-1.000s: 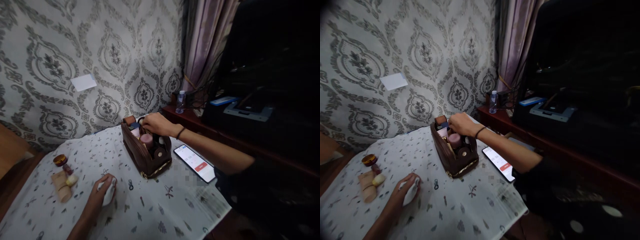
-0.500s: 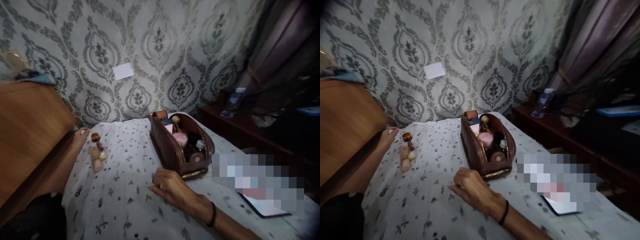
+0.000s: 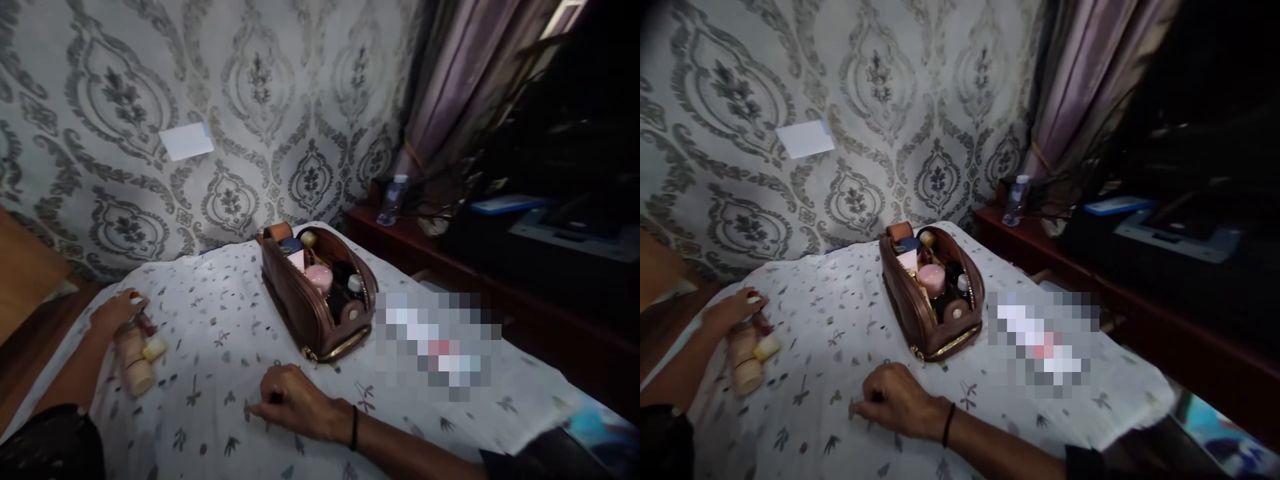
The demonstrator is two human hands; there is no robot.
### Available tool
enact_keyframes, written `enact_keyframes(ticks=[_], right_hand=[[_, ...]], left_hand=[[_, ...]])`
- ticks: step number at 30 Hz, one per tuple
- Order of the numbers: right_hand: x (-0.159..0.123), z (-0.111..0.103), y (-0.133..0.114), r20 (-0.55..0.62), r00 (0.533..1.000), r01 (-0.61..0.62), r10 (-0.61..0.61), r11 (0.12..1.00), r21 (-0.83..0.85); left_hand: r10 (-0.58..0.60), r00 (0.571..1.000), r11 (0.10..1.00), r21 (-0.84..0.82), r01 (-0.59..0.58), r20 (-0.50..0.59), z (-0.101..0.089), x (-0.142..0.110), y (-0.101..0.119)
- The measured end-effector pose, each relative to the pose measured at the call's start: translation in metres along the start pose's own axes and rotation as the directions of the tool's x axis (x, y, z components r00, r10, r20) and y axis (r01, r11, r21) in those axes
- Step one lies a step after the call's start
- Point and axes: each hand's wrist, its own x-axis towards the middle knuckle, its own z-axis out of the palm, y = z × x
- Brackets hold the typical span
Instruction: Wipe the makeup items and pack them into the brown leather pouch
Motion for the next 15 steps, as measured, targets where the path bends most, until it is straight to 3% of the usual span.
enact_keyframes(ticks=[2,4,8,11,15], right_hand=[[0.001,0.001,0.003,-0.007,0.999,-0.039,0.039,0.997,0.068],[0.001,0.002,0.005,-0.014,0.999,-0.045,0.047,0.992,0.116],[0.000,0.000,0.006,-0.013,0.999,-0.028,0.032,0.979,0.201],[0.001,-0.003,0.004,-0.012,0.997,-0.069,0.074,0.962,0.263],[0.008,-0.007,-0.006,-0.101,0.990,-0.064,0.098,0.953,0.296]], left_hand=[[-0.062,0.998,0.989,0.135,0.063,-0.017,0.004,0.005,-0.004],[-0.045,0.997,0.978,0.201,0.056,-0.059,0.007,0.008,-0.009],[0.063,0.972,0.993,0.116,-0.037,-0.228,0.007,-0.001,-0.001],[0.190,0.950,0.974,-0.075,-0.214,-0.249,0.006,-0.033,0.028],[0.369,0.928,0.883,-0.288,-0.370,-0.059,0.014,-0.108,0.082]])
